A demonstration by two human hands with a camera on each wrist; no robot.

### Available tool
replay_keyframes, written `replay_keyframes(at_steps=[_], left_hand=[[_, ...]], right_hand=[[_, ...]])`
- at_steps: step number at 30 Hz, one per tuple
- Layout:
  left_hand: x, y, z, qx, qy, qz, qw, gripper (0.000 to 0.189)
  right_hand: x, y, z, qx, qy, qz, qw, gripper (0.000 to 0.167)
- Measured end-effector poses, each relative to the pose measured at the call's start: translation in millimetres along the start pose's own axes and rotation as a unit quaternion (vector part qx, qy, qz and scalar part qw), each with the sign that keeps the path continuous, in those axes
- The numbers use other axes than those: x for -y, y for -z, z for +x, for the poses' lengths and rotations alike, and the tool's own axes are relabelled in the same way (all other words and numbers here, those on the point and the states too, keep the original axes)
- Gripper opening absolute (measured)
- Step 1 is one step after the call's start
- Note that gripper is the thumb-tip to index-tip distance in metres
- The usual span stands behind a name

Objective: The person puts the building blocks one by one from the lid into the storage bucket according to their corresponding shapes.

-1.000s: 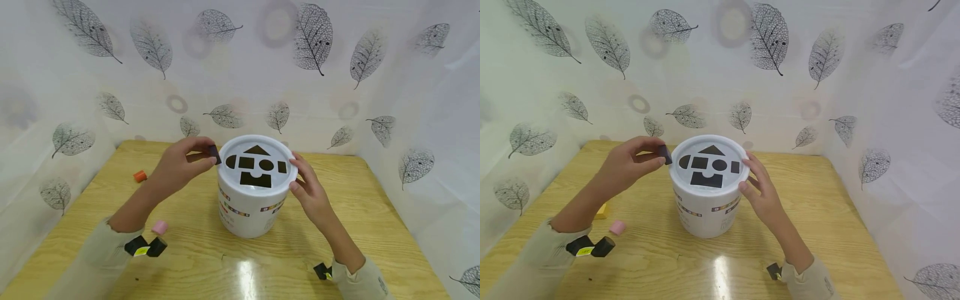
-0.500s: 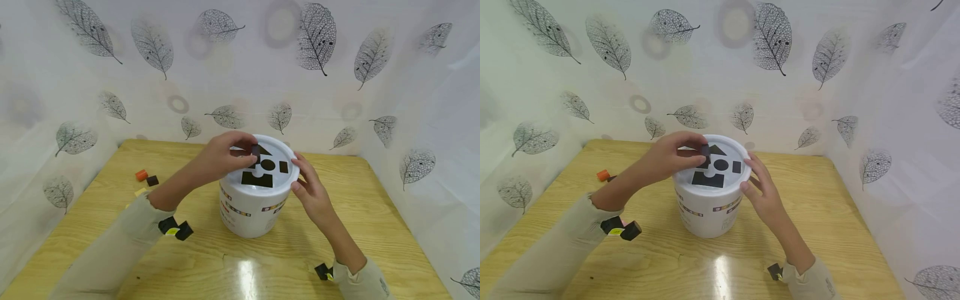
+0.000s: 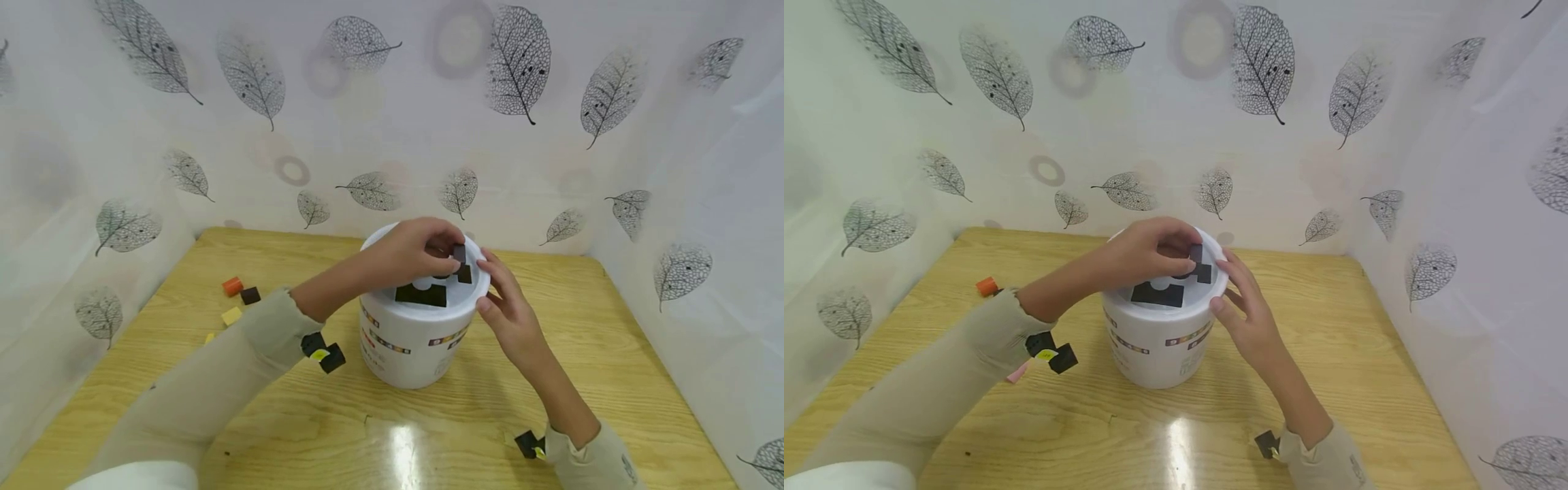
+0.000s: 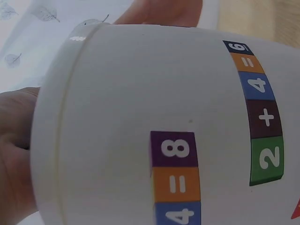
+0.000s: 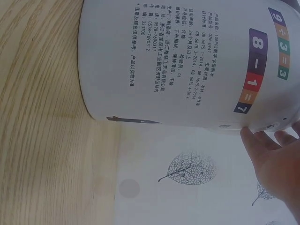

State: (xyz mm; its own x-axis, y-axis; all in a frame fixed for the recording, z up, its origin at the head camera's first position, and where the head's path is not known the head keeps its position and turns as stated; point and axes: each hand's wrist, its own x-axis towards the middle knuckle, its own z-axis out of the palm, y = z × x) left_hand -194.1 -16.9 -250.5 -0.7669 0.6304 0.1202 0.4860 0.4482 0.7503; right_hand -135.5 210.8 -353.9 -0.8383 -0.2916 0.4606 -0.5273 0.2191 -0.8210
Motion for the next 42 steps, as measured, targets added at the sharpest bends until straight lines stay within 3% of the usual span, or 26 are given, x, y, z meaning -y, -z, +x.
replay_keyframes(at_steps=[11,28,34,42], left_hand=[[-0.4,-12.1,3.1,0.034,-0.02,-0.008,0.9992,0.037],[-2.2,-12.0,1.3,0.031,-0.011,0.002,0.9995,0.041],[4.2,-3.1,-7.0,-0.001,0.001,-0.028,0.9996,0.038],[19.1,18.1,-34.4,-0.064,0.002,-0.054,0.9965,0.037]], right_hand=[[-1.2,-1.7,-4.0,-0.001,0.002,0.009,1.0,0.052],[-2.0,-1.0,-4.1,0.001,0.008,0.007,0.9999,0.051],[-0.2,-2.8,-3.1,-0.002,0.004,0.01,0.9999,0.051],[0.7,-2.2,-2.6,-0.01,-0.001,0.001,0.9999,0.05]])
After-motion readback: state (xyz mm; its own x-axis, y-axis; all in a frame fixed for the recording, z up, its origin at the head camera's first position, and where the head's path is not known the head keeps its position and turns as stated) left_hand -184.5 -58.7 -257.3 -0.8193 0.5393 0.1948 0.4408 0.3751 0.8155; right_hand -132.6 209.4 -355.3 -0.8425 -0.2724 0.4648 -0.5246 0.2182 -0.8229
